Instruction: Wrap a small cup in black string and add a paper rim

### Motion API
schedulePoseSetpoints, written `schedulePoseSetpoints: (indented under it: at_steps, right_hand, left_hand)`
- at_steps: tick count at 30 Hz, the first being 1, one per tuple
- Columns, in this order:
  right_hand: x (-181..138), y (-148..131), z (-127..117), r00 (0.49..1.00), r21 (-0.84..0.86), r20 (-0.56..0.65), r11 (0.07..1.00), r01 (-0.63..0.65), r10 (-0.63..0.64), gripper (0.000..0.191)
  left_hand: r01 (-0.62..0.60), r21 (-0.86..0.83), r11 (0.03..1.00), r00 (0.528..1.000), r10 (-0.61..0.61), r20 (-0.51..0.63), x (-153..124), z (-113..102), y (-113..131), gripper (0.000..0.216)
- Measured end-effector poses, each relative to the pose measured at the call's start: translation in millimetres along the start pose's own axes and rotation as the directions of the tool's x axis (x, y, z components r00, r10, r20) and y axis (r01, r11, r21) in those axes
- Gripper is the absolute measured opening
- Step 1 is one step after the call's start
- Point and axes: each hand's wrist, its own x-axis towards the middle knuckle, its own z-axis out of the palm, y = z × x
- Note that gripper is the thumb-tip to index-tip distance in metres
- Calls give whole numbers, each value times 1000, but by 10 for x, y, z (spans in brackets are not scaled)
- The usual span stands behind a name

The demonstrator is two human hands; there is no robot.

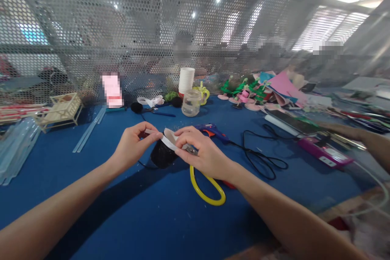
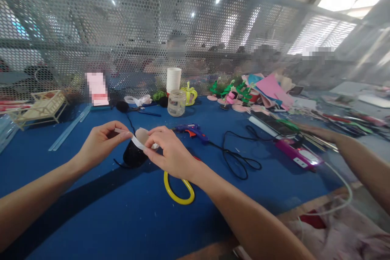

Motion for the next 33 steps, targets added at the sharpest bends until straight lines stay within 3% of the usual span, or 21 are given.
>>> schedulePoseSetpoints:
  at_steps: [16,23,33]
  right_hand:
    - [-16,-45,-7,997,38,58,998,43,-45,9]
    - [-17,-85,-5,996,70,71,996,57,-62,10]
    - [-23,-111,-24,995,127,90,991,38,-50,9]
  left_hand:
    - [40,-197,980,992,-16,125,35,-1,-74,16]
    - [169,-244,955,962,-106,250,46,-20,-98,22]
    - [390,-425,817,889,-213,406,47,0,-187,30]
